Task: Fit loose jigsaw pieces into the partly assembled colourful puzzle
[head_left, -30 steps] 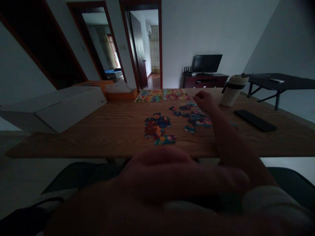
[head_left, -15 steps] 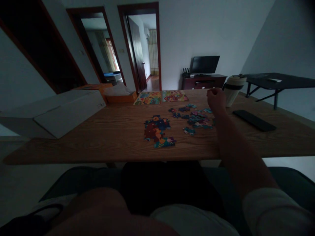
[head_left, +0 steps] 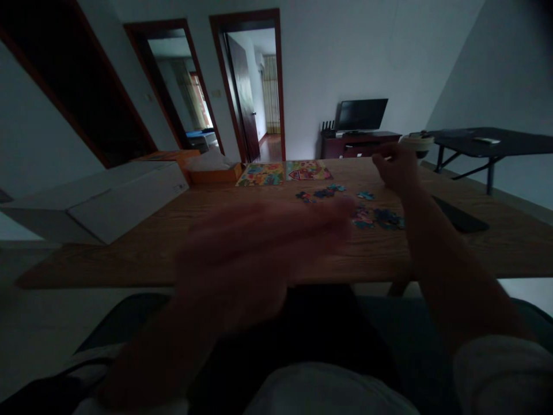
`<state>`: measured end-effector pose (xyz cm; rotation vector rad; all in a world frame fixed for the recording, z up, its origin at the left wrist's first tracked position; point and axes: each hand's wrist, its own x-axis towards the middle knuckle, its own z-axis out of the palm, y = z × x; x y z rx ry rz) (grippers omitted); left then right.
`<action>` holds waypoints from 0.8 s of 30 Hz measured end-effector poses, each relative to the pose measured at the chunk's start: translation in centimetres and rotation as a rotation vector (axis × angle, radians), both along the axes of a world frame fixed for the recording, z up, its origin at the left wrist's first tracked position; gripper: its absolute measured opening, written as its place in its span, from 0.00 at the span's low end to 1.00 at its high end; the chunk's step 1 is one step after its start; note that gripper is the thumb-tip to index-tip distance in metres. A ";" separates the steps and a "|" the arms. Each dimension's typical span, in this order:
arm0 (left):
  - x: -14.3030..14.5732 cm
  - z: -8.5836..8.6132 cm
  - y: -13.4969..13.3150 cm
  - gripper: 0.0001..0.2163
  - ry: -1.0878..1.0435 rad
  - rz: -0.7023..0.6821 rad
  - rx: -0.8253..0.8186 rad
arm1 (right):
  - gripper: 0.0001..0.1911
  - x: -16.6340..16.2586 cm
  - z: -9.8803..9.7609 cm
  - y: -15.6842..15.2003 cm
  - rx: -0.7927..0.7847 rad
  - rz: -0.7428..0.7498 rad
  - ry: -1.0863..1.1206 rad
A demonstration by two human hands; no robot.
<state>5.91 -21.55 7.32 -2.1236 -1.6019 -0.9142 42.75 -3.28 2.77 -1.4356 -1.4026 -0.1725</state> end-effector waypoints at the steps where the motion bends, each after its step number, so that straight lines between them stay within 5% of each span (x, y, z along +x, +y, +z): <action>1: 0.2 0.3 2.1 0.18 0.014 -0.110 0.038 | 0.12 0.5 -0.1 0.0 -0.089 0.035 -0.051; 3: 0.2 -0.3 7.7 0.18 0.038 -0.359 0.089 | 0.11 1.2 -1.0 0.2 -0.284 0.096 -0.122; 5: -0.7 -2.4 13.7 0.19 0.029 -0.444 0.038 | 0.09 1.7 -2.5 0.6 -0.425 0.131 -0.149; 9: -4.4 -8.1 21.7 0.21 -0.084 -0.187 -0.278 | 0.14 1.3 -5.6 1.1 -0.610 0.209 -0.205; 12: -6.5 -10.3 23.0 0.19 -0.255 -0.097 -0.361 | 0.22 0.4 -6.6 1.0 -0.731 0.283 -0.281; 17: -6.9 -10.3 22.6 0.17 -0.357 -0.039 -0.409 | 0.21 -0.2 -6.8 0.7 -0.815 0.309 -0.283; 24: -6.7 -10.3 22.7 0.16 -0.378 -0.040 -0.430 | 0.10 2.4 -7.4 1.4 -0.553 0.225 -0.206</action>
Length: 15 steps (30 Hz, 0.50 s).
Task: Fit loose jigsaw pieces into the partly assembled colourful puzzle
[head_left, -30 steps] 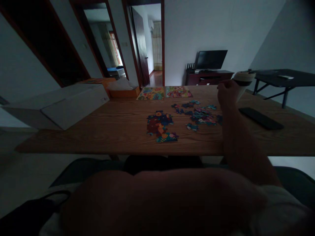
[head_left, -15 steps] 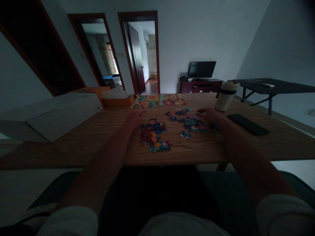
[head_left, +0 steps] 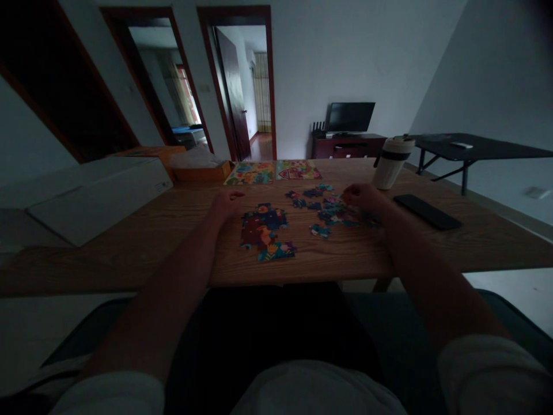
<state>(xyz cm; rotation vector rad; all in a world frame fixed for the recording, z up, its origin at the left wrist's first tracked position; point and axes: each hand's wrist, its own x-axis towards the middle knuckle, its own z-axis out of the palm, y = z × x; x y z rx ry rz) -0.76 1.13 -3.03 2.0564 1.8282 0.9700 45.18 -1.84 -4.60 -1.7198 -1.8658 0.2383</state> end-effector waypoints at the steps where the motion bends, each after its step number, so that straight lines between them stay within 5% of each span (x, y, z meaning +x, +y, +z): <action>1: 0.0 0.0 0.0 0.16 -0.001 0.003 -0.003 | 0.11 0.4 0.0 0.0 0.033 -0.032 0.025; 8: 0.2 0.2 -0.4 0.15 0.018 -0.014 -0.021 | 0.13 1.4 0.8 -0.4 0.253 -0.167 0.167; 15: 0.1 0.0 -0.3 0.15 0.048 -0.026 -0.045 | 0.10 1.3 0.7 -0.4 -0.011 0.035 0.085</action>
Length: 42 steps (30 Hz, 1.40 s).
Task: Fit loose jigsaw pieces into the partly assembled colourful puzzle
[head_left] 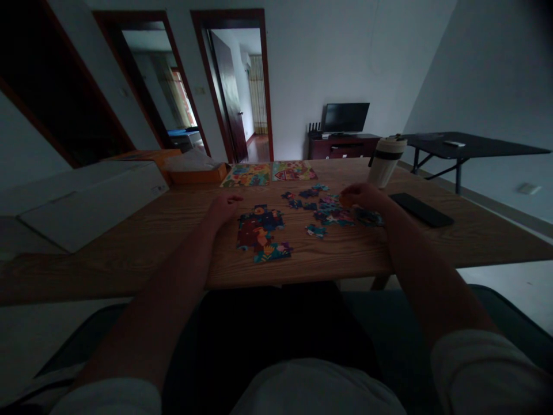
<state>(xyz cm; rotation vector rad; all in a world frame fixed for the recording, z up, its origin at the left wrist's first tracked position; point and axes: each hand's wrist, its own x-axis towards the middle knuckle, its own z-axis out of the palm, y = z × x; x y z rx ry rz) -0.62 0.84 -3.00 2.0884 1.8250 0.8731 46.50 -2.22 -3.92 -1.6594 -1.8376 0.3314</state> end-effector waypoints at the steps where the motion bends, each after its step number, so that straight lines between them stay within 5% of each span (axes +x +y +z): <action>1: 0.0 0.0 0.1 0.15 0.002 -0.005 -0.002 | 0.10 0.0 -0.1 0.0 -0.001 0.009 -0.032; 6: -0.1 -0.2 0.3 0.14 0.018 -0.001 -0.010 | 0.13 0.5 0.0 -0.4 0.088 -0.115 -0.097; 11: -0.2 -0.4 0.4 0.14 0.015 -0.033 -0.006 | 0.11 1.3 -0.1 -0.1 -0.064 -0.123 -0.205; 20: 0.1 -0.1 0.0 0.14 0.006 -0.026 -0.044 | 0.12 -0.2 -0.7 0.2 -0.089 -0.029 -0.240; 30: 0.3 -0.3 0.0 0.14 0.069 -0.070 -0.081 | 0.25 -2.1 -0.5 -0.8 -0.340 0.125 -0.186; 42: 0.1 -0.5 0.2 0.15 0.072 -0.107 -0.090 | 0.30 -2.7 -0.5 -1.0 -0.207 0.056 -0.077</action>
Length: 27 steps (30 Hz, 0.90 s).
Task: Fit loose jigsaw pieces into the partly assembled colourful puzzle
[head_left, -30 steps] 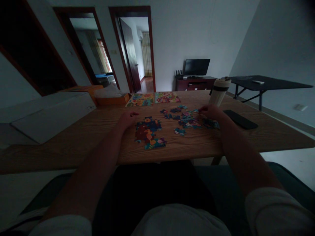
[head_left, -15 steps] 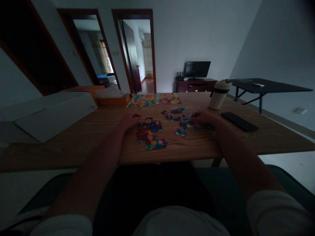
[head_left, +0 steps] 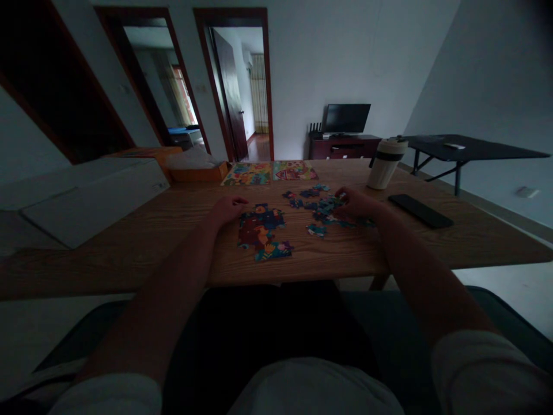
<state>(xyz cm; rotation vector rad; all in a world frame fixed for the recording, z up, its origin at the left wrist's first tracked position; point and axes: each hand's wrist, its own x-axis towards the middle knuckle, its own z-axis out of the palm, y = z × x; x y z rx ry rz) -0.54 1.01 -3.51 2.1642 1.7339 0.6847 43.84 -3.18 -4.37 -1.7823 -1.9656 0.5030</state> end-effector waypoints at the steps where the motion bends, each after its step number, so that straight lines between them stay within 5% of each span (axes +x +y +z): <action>1: -0.1 0.0 0.1 0.15 -0.001 -0.006 0.002 | 0.29 0.0 0.1 0.0 0.007 -0.002 0.010; 20: 0.2 0.0 0.0 0.15 -0.011 -0.021 -0.017 | 0.19 0.5 0.7 0.3 0.238 -0.112 0.273; 27: 1.0 -0.3 -0.4 0.16 0.025 -0.126 -0.069 | 0.11 1.2 0.3 0.6 0.254 -0.268 0.089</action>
